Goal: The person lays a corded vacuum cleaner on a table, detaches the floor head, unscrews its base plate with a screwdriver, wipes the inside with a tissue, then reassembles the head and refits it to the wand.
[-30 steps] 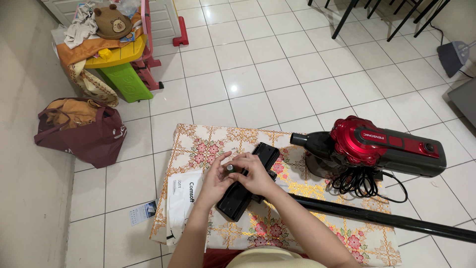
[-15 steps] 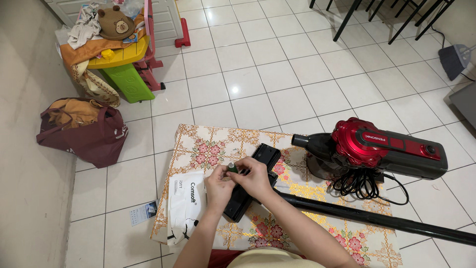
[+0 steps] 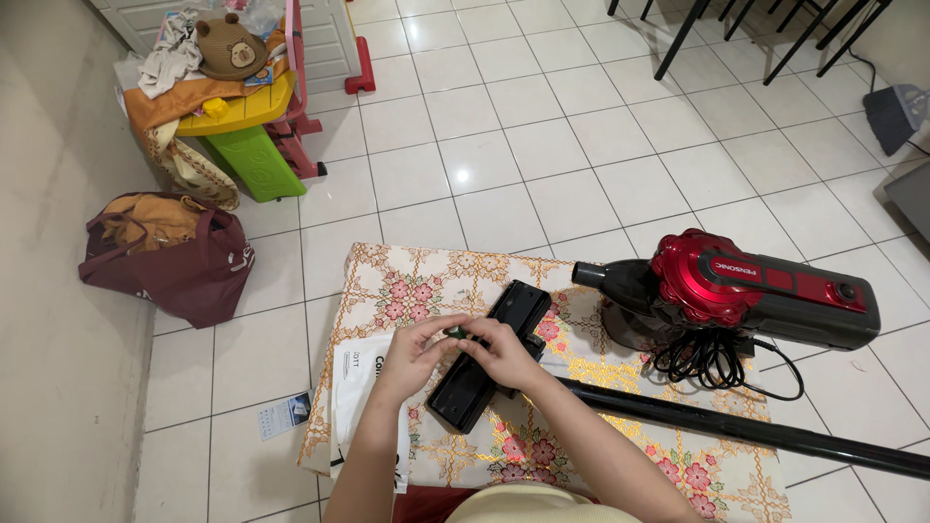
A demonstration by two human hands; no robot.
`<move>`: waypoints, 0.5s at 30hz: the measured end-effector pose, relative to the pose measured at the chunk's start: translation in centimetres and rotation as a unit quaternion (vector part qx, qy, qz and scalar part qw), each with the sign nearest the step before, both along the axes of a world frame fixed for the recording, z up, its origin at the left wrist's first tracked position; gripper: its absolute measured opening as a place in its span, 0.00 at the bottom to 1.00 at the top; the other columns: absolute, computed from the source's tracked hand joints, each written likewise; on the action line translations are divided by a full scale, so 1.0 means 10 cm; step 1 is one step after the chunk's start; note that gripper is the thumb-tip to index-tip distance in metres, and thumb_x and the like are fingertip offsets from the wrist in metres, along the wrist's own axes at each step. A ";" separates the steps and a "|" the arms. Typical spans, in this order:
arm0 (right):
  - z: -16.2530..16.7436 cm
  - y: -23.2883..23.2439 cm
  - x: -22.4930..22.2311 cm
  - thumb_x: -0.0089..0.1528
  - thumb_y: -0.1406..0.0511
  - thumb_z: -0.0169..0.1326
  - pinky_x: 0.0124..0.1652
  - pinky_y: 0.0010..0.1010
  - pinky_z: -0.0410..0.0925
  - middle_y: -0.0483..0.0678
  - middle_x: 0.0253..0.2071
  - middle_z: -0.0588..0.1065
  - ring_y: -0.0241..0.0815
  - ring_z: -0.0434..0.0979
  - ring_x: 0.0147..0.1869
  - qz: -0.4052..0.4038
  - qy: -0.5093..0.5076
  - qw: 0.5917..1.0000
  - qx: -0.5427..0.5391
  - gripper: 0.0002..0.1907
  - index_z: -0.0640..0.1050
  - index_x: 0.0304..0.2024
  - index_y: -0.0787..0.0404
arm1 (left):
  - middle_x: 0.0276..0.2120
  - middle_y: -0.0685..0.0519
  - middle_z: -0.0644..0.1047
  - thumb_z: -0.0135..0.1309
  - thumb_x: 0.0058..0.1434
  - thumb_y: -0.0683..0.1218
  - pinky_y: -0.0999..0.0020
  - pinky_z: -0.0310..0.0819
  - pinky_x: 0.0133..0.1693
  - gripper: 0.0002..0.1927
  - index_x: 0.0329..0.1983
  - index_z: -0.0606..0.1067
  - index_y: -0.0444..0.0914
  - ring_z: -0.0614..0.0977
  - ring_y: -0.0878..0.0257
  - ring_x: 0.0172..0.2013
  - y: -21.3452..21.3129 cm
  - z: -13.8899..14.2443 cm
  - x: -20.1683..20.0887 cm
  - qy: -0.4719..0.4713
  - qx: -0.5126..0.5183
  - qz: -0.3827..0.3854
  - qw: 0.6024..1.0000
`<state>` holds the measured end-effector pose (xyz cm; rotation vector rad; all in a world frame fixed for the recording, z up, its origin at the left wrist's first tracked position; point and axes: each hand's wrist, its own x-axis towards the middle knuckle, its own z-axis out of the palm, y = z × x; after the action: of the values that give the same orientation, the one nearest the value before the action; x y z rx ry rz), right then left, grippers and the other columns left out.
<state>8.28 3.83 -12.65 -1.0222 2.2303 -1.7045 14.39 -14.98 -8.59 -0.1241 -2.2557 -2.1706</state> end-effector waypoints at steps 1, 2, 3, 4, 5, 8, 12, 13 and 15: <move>0.00 0.01 0.01 0.63 0.66 0.62 0.42 0.28 0.71 0.50 0.39 0.80 0.41 0.79 0.41 -0.017 -0.059 0.998 0.013 0.11 0.79 0.46 0.65 | 0.49 0.51 0.83 0.58 0.59 0.35 0.68 0.76 0.55 0.17 0.53 0.80 0.33 0.83 0.63 0.52 0.02 -0.02 -0.01 -0.018 -0.011 0.028 0.999; 0.00 0.03 0.03 0.62 0.65 0.62 0.39 0.26 0.70 0.47 0.38 0.81 0.38 0.78 0.40 -0.032 -0.119 0.992 0.027 0.13 0.80 0.48 0.63 | 0.46 0.52 0.85 0.60 0.58 0.35 0.68 0.78 0.52 0.16 0.51 0.81 0.33 0.84 0.64 0.49 0.04 -0.04 -0.01 -0.037 -0.022 0.056 0.997; 0.00 0.03 0.05 0.61 0.65 0.63 0.37 0.25 0.69 0.45 0.37 0.82 0.35 0.77 0.38 -0.046 -0.178 0.982 0.041 0.15 0.80 0.49 0.62 | 0.44 0.53 0.84 0.61 0.57 0.35 0.68 0.79 0.48 0.16 0.49 0.81 0.33 0.84 0.64 0.45 0.06 -0.06 -0.01 -0.063 0.005 0.069 0.996; 0.01 0.02 0.08 0.59 0.66 0.64 0.38 0.24 0.70 0.45 0.37 0.81 0.34 0.78 0.39 -0.062 -0.160 0.985 0.008 0.15 0.80 0.48 0.62 | 0.42 0.53 0.84 0.62 0.55 0.35 0.68 0.80 0.45 0.16 0.48 0.81 0.34 0.85 0.64 0.42 0.09 -0.08 -0.01 -0.089 0.031 0.081 0.992; 0.03 -0.01 0.11 0.57 0.67 0.65 0.40 0.24 0.71 0.45 0.37 0.81 0.33 0.79 0.40 -0.077 -0.142 0.986 -0.024 0.16 0.79 0.46 0.63 | 0.40 0.54 0.84 0.62 0.54 0.36 0.67 0.82 0.41 0.16 0.47 0.81 0.34 0.85 0.64 0.39 0.12 -0.10 -0.01 -0.114 0.058 0.093 0.987; 0.07 -0.08 0.18 0.53 0.70 0.67 0.38 0.24 0.73 0.46 0.35 0.79 0.32 0.81 0.38 -0.157 -0.069 0.984 -0.043 0.14 0.78 0.39 0.65 | 0.36 0.50 0.84 0.70 0.49 0.36 0.72 0.78 0.43 0.15 0.40 0.82 0.31 0.83 0.67 0.40 0.26 -0.14 -0.01 0.047 -0.090 0.166 0.981; 0.12 -0.14 0.21 0.55 0.70 0.67 0.37 0.23 0.73 0.46 0.34 0.80 0.32 0.84 0.39 -0.187 -0.047 0.980 -0.048 0.10 0.78 0.36 0.64 | 0.33 0.52 0.81 0.72 0.49 0.38 0.70 0.81 0.37 0.15 0.35 0.77 0.31 0.82 0.67 0.38 0.40 -0.08 -0.03 -0.024 -0.070 0.241 0.968; 0.13 -0.12 0.22 0.56 0.71 0.65 0.36 0.24 0.73 0.46 0.34 0.80 0.33 0.83 0.38 -0.180 -0.042 0.982 -0.029 0.09 0.79 0.37 0.65 | 0.33 0.52 0.81 0.72 0.48 0.38 0.69 0.81 0.38 0.16 0.35 0.76 0.31 0.82 0.66 0.37 0.40 -0.03 -0.02 -0.039 -0.082 0.242 0.966; 0.14 -0.07 0.21 0.56 0.72 0.63 0.33 0.26 0.71 0.48 0.36 0.81 0.35 0.82 0.37 -0.165 -0.032 0.986 0.010 0.11 0.80 0.41 0.65 | 0.36 0.51 0.80 0.69 0.50 0.37 0.67 0.78 0.44 0.16 0.39 0.76 0.31 0.82 0.63 0.41 0.40 0.06 -0.01 0.003 -0.085 0.214 0.973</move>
<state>10.42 3.09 -11.23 -0.6074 2.4776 -1.8028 14.29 -11.00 -8.01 0.3257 -2.2060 -1.7560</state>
